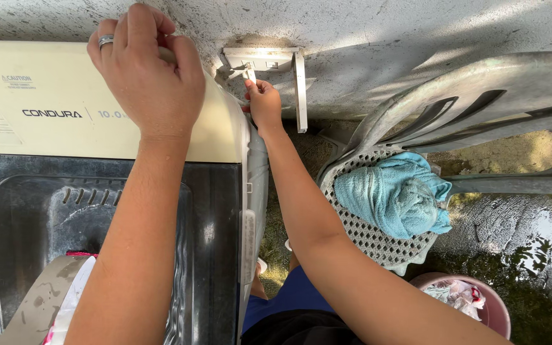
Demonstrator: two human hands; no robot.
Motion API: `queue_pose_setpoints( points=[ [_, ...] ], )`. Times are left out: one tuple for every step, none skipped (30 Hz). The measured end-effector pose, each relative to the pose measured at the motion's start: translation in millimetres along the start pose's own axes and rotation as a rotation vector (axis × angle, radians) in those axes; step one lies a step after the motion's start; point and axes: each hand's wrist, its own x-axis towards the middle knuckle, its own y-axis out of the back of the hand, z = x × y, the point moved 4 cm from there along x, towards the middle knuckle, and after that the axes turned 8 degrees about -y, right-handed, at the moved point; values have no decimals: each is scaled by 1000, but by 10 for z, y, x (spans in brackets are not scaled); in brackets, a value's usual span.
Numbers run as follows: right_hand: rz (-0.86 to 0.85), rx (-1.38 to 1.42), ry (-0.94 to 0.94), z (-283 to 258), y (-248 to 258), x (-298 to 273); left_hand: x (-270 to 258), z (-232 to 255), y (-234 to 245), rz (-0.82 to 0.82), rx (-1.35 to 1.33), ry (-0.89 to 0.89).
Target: The person prepares a washing machine by connecting a water hose and opening several packets of detergent.
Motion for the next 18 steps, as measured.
queue_pose_setpoints(
  points=[
    [-2, 2, 12, -2, -3, 2, 5, 3, 1, 1, -4, 3],
    [19, -11, 1, 4, 1, 15, 4, 7, 7, -1, -9, 13],
    [38, -25, -11, 19, 1, 34, 15, 7, 7, 2, -11, 14],
    [58, -39, -24, 42, -1, 60, 22, 6, 6, 5, -13, 15],
    [42, 18, -61, 76, -17, 107, 24, 6, 7, 9, -12, 9],
    [26, 75, -100, 90, -41, 185, 12, 13, 8, 8, -9, 13],
    [8, 135, -132, 107, -77, 248, 9, 16, 8, 9, -5, 16],
    [-15, 168, -153, 145, -82, 264, -1, 26, 6, 5, 0, 29],
    [-37, 203, -173, 167, -73, 278, 7, 19, 7, 4, 7, 33],
    [-58, 238, -194, 177, -75, 291, 17, 13, 5, 2, 13, 36],
    [-93, 207, -202, 179, -77, 301, 23, 11, 1, 5, 20, 36],
    [-127, 176, -211, 188, -81, 300, 26, 15, -3, 4, 23, 39],
    [-161, 142, -223, 223, -82, 282, 26, 17, 0, 0, 25, 42],
    [-158, 118, -196, 249, -76, 279, 29, 17, 8, -8, 22, 47],
    [-158, 92, -164, 261, -82, 312, 40, 23, 14, -15, 21, 54],
    [-159, 66, -133, 290, -90, 351, 53, 31, 24, -22, 20, 61],
    [-146, 98, -111, 328, -111, 412, 68, 38, 37, -26, 24, 68],
    [-133, 130, -89, 389, -126, 461, 86, 44, 51, -27, 29, 75]
  ],
)
